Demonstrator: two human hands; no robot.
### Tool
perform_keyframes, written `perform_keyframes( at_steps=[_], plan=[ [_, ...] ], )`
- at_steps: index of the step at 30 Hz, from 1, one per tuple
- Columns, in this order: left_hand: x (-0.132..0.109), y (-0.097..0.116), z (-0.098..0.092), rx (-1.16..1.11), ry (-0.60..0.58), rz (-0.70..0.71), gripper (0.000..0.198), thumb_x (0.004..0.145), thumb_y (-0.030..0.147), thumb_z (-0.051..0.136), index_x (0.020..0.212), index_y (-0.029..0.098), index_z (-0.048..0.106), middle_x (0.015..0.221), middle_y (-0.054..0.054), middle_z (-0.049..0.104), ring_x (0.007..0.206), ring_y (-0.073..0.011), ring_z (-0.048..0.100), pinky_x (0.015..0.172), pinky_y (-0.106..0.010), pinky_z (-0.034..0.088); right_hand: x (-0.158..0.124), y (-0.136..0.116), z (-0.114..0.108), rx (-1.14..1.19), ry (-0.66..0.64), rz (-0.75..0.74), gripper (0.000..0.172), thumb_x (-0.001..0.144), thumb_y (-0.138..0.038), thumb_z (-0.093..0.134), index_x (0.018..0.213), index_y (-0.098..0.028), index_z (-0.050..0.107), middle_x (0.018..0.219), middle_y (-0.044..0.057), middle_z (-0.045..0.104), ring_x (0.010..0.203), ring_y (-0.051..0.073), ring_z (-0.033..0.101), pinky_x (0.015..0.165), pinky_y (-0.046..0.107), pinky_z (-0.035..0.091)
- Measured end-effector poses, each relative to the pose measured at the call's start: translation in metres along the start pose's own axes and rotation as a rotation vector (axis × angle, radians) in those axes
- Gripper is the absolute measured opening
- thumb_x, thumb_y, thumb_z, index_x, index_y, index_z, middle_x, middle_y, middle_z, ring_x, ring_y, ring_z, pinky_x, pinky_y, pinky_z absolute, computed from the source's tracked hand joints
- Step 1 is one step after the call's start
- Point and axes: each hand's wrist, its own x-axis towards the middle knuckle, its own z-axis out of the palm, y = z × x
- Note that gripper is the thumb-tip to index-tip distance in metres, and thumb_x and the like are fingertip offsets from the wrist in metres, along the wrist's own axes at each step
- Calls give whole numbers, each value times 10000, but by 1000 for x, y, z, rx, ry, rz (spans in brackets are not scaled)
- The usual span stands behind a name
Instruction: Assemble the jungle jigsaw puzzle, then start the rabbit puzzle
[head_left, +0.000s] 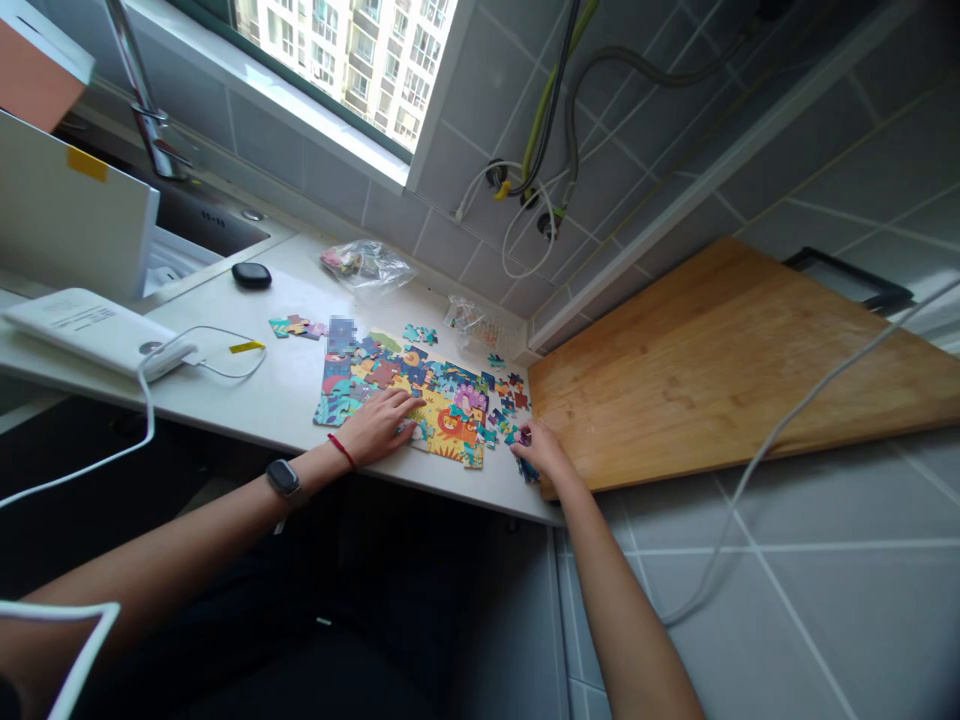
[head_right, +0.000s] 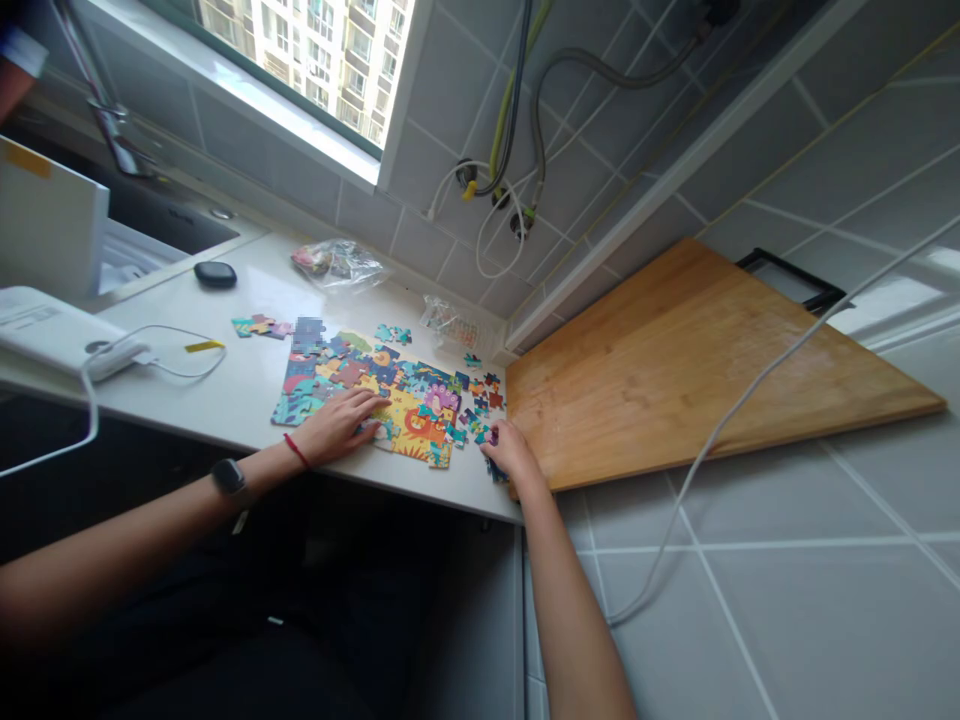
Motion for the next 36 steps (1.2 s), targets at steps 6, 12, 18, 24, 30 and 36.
perform_keyframes(
  at_steps=[6, 12, 18, 24, 30, 36],
  plan=[
    [1, 0, -3, 26, -58, 44, 222, 1009, 265, 501, 1116, 222, 690, 1195, -114, 703, 1166, -294, 624, 1031, -481, 522, -4, -6, -8, -83, -8, 12, 332, 918, -131, 632, 1237, -153, 718, 1239, 187, 736, 1159, 259, 701, 1033, 348, 505],
    [0, -1, -4, 26, -58, 61, 192, 1021, 269, 517, 1027, 221, 703, 1187, -104, 700, 1135, -281, 629, 1018, -463, 520, -15, 1, -23, -115, -210, 1, 429, 756, -172, 834, 1178, -222, 769, 1133, 98, 799, 1023, 267, 764, 930, 364, 580],
    [0, -1, -4, 45, -61, 71, 190, 1027, 269, 528, 1029, 211, 709, 1193, -110, 702, 1140, -289, 628, 1001, -454, 521, -20, 4, -22, -192, -339, 62, 614, 552, -116, 953, 1133, -191, 769, 1121, 108, 789, 1092, 297, 736, 919, 315, 545],
    [-1, -2, -4, 46, -70, 75, 213, 1049, 281, 511, 1037, 200, 707, 1197, -116, 692, 1142, -287, 633, 1011, -462, 514, -13, 5, -21, -197, -370, 57, 458, 582, -120, 927, 997, -203, 751, 1076, 77, 759, 1034, 261, 702, 834, 277, 501],
    [-2, -2, -5, 31, -61, 74, 210, 1048, 271, 516, 1031, 201, 714, 1191, -113, 692, 1134, -274, 632, 1012, -442, 512, -5, 6, -32, -55, -393, 27, 265, 584, -98, 894, 698, -195, 676, 739, 2, 694, 785, 197, 659, 691, 258, 456],
    [-2, -2, -5, 26, -54, 80, 219, 1042, 270, 520, 1030, 195, 725, 1184, -119, 698, 1134, -282, 636, 1019, -458, 517, 7, 8, -55, 223, -414, 47, 195, 757, -317, 824, 738, -185, 681, 670, 2, 683, 643, 162, 629, 582, 251, 487]
  ],
)
